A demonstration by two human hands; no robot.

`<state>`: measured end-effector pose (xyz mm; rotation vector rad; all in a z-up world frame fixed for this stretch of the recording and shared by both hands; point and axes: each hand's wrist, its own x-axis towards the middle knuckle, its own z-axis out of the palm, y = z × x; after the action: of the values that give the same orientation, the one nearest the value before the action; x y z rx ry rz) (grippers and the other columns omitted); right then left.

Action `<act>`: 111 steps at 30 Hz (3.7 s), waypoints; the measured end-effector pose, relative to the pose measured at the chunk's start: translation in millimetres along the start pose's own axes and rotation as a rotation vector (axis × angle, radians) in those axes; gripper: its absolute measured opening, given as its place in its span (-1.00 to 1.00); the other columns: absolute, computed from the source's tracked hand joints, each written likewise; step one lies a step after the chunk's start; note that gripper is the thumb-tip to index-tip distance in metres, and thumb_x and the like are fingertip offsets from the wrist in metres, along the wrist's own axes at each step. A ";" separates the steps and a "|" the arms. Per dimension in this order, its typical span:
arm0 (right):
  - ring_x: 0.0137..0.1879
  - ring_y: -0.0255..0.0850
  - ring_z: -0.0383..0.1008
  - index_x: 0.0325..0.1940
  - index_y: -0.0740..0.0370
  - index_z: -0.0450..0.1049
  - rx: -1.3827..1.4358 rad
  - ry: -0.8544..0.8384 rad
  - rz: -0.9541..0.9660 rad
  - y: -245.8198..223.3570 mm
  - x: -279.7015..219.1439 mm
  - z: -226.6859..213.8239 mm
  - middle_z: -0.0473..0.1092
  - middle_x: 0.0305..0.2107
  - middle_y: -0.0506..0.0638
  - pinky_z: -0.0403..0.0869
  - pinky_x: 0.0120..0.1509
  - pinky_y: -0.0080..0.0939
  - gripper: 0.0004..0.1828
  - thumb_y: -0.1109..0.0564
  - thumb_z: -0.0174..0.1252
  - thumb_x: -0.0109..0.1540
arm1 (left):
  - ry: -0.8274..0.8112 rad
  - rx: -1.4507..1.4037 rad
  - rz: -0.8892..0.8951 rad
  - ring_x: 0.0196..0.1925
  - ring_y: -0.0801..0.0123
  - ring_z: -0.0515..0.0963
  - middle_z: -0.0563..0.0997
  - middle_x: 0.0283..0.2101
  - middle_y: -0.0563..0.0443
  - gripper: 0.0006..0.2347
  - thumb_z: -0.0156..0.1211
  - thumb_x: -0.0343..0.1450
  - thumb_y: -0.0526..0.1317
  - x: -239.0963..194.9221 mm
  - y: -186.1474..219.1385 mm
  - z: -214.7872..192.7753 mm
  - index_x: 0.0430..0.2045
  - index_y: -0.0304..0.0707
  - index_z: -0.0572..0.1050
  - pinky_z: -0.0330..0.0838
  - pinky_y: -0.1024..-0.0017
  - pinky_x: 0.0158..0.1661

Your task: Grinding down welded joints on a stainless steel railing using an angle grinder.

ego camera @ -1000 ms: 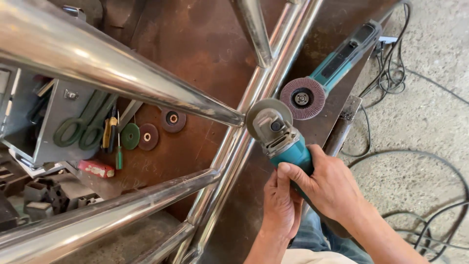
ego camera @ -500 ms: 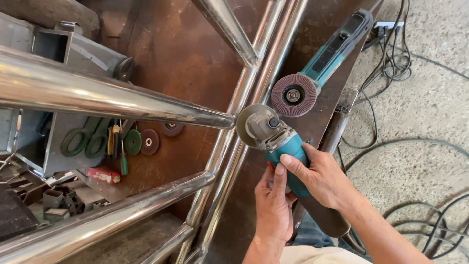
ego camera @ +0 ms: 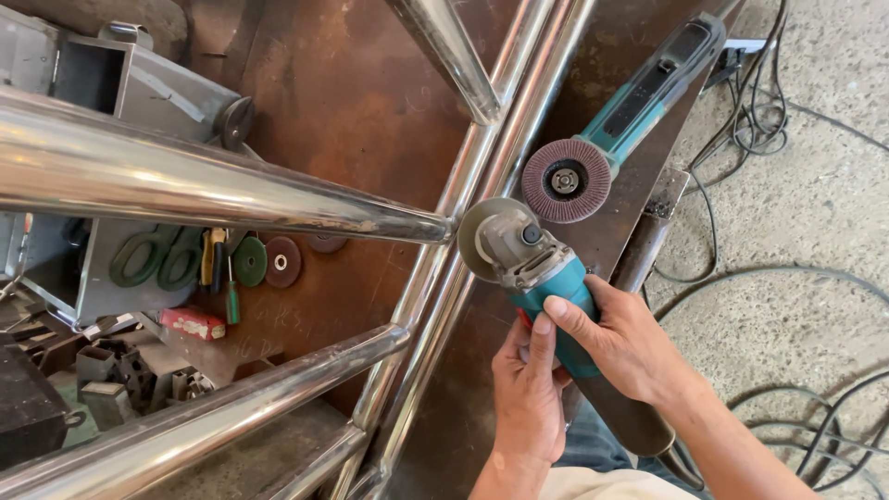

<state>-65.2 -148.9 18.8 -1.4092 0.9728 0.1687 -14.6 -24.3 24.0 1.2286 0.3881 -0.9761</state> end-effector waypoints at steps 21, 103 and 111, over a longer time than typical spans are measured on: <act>-0.37 -0.28 0.37 -0.04 0.30 0.56 0.263 -0.139 -0.104 46.5 11.6 18.1 0.54 -0.40 -0.02 0.47 -0.24 -0.26 -0.54 -0.13 0.10 0.24 | 0.135 0.172 0.099 -0.08 0.36 0.51 0.65 -0.07 -0.13 -0.67 0.26 0.39 -0.18 -15.5 -2.2 -0.4 -0.05 -0.47 0.58 0.39 0.36 0.00; -0.45 -0.24 0.57 -0.11 0.14 0.61 0.014 -0.299 0.096 -22.2 -21.9 20.6 0.65 -0.50 0.00 0.57 -0.29 -0.25 -0.47 -0.31 0.18 0.11 | 0.227 0.014 0.161 0.00 -0.16 0.72 0.68 0.04 -0.52 -0.52 0.23 0.35 -0.24 -29.3 -17.2 -60.4 0.16 -0.59 0.49 0.68 0.00 -0.05; -0.49 -0.26 0.54 -0.15 0.17 0.62 0.031 -0.292 0.068 -26.1 -22.0 24.1 0.65 -0.54 -0.01 0.56 -0.33 -0.28 -0.51 -0.26 0.23 0.13 | 0.309 -0.090 0.104 -0.01 -0.33 0.69 0.63 -0.03 -0.57 -0.50 0.22 0.32 -0.29 -26.5 -19.0 -68.1 0.16 -0.66 0.48 0.65 -0.22 -0.03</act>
<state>-51.2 -123.9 49.3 -1.2811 0.7780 0.3973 -28.1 48.3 8.7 1.3068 0.5976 -0.6732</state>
